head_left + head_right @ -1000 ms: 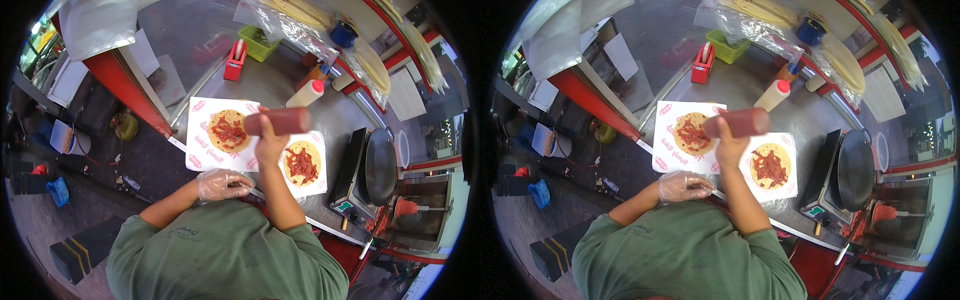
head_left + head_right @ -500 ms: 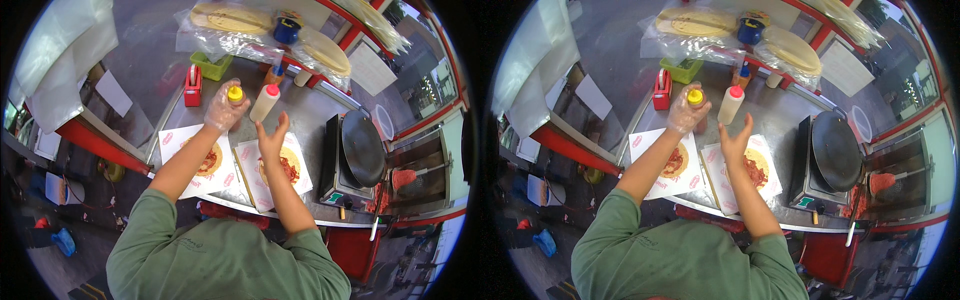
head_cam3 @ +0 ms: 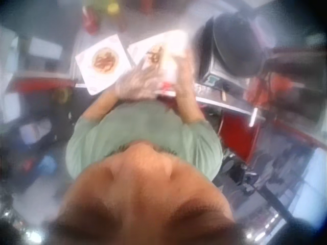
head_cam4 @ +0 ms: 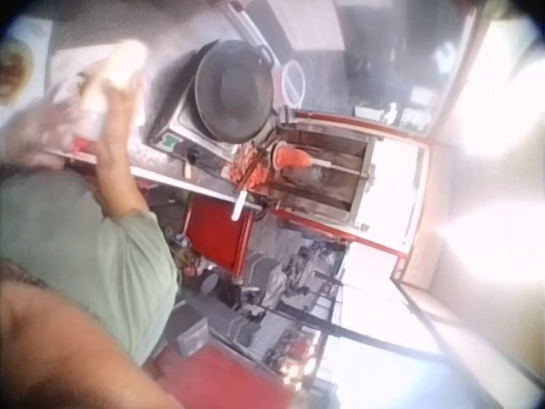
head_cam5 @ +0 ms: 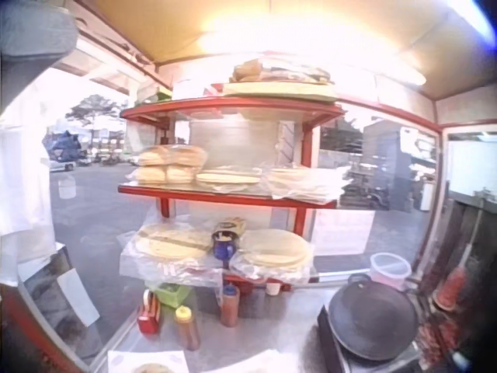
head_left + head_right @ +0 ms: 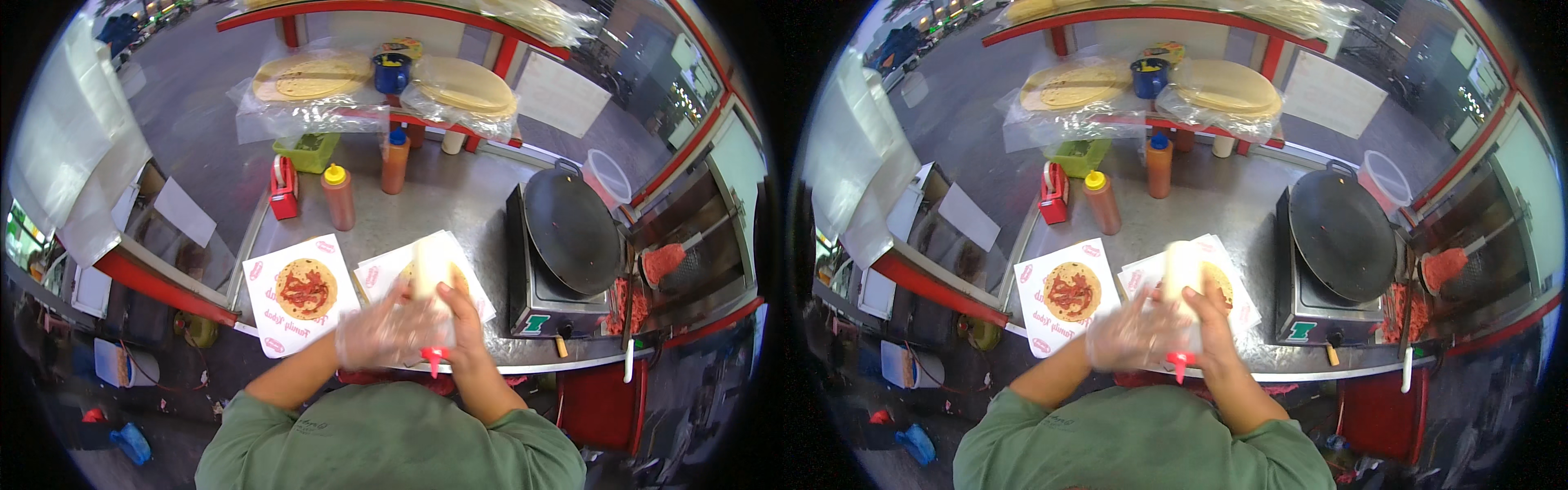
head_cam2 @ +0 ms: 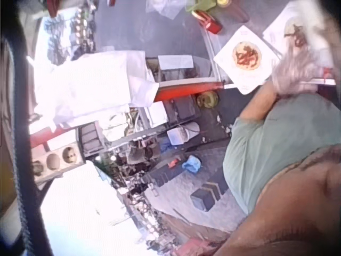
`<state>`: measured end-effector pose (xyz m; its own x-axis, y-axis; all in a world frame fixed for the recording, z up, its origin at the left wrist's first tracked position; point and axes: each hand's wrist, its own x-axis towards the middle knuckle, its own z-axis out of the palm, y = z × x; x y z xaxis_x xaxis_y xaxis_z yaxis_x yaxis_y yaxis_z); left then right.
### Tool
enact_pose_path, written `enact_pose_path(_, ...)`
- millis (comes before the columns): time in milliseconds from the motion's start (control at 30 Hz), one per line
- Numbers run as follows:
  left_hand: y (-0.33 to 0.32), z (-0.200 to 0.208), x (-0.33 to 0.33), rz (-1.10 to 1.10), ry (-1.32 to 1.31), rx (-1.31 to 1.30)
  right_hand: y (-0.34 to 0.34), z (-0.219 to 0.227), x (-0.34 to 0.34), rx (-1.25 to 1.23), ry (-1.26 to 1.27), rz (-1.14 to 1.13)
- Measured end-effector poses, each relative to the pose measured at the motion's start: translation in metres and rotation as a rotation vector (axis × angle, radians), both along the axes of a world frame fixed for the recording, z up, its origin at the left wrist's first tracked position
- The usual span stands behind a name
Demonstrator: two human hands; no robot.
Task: The person assembles two flatbread wraps by placing cooked meat on tortillas, adding sauces, and folding them into paper wrappers. The person then hands the wrapped food to a customer and begins preparing another tortilla on a griddle.
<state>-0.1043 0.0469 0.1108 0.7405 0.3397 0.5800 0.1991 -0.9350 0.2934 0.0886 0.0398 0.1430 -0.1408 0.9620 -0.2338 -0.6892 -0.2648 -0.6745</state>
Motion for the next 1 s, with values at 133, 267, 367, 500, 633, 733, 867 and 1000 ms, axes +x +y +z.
enact_pose_path(133, -0.07, -0.031, -0.017, -0.212, -0.137, -0.767, 0.027, -0.012, 0.069, 0.423, -0.383, -0.398)
enact_pose_path(267, -0.087, -0.077, -0.035, -0.088, 0.295, -1.144, 0.009, -0.082, 0.098, 0.197, -0.894, -0.155)
enact_pose_path(367, -0.105, -0.109, -0.064, 0.192, 0.521, -1.309, 0.024, -0.025, 0.105, 0.502, -0.723, -0.519)
enact_pose_path(500, -0.097, -0.159, -0.087, 0.359, 1.07, -1.114, 0.005, -0.05, 0.096, 0.461, -0.595, -0.412)
enact_pose_path(633, -0.101, -0.288, -0.133, 0.437, 1.078, -1.066, 0.031, -0.056, 0.105, 0.308, -0.661, -0.514)
enact_pose_path(733, -0.116, -0.371, -0.156, 0.535, 0.905, -1.303, 0.025, -0.051, 0.098, 0.292, -0.747, -0.549)
enact_pose_path(867, -0.151, -0.432, -0.176, 0.694, 0.76, -1.357, 0.038, -0.034, 0.105, 0.329, -0.738, -0.713)
enact_pose_path(1000, -0.185, -0.454, -0.206, 0.559, 0.985, -1.184, 0.021, -0.056, 0.091, 0.45, -1.041, -0.569)
